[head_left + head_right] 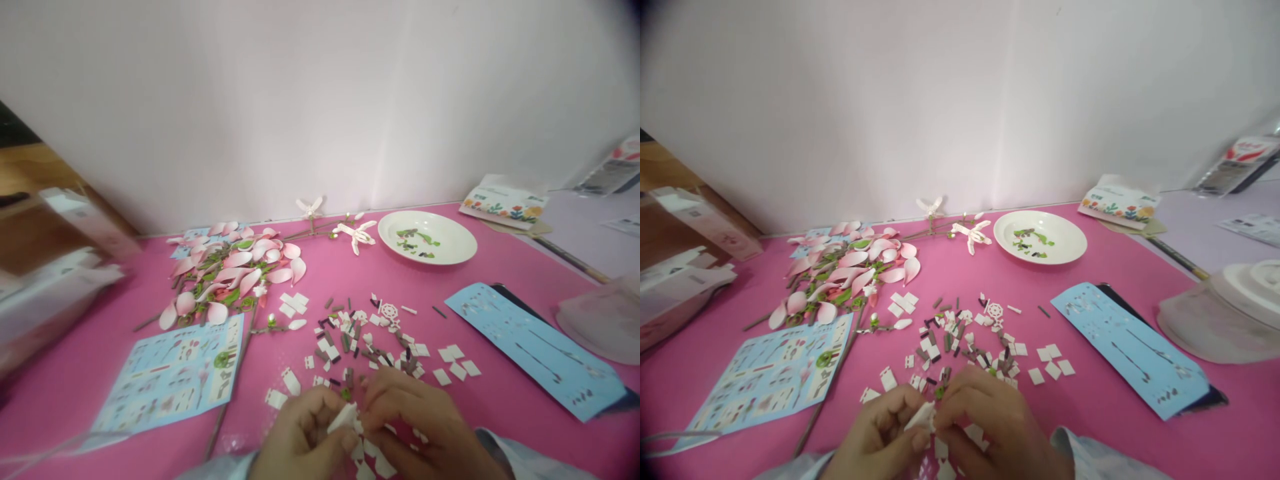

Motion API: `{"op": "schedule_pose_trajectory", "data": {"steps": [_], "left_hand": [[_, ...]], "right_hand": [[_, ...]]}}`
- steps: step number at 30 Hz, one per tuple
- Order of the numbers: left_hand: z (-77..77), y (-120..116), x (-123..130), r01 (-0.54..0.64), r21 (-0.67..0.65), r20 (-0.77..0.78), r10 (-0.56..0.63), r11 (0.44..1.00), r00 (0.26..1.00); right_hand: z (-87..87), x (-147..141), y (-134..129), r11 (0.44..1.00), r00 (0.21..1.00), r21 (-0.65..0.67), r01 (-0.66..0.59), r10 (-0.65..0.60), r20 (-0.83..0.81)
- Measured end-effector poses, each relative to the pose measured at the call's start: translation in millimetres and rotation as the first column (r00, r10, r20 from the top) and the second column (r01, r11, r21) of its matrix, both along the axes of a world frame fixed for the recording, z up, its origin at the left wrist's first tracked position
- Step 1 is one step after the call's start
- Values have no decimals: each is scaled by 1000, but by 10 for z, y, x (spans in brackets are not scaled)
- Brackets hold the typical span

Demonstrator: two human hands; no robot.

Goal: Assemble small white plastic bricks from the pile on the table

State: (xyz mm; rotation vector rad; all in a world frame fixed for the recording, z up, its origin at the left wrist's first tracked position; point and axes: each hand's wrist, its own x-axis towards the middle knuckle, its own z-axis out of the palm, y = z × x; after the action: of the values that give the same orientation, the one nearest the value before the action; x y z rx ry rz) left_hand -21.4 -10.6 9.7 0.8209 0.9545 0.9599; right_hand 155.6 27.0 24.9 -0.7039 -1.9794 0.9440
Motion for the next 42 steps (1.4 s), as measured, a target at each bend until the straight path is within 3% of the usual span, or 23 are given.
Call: {"op": "schedule_pose_trajectory", "data": {"steps": [13,18,26,32,42], "left_hand": [[-93,-31,-40,-10,27,-181,15,1000,983],[-122,-20,-69,42,46,-161,-34,998,986],[-173,-33,-108,80,120,-326,-37,990,945],[-131,-47,-100,78,129,-383,-23,989,924],[-123,-79,-125,140,220,-554,6,966,833]], "right_hand": [[-40,6,-36,976,998,-213,52,-57,-18],[-82,-6,-28,982,997,-177,60,-67,-33],[-54,17,-38,987,998,-146,65,-64,12],[20,8,-28,976,980,-159,152,-128,152],[36,-8,-27,971,988,-226,73,-40,147]]}}
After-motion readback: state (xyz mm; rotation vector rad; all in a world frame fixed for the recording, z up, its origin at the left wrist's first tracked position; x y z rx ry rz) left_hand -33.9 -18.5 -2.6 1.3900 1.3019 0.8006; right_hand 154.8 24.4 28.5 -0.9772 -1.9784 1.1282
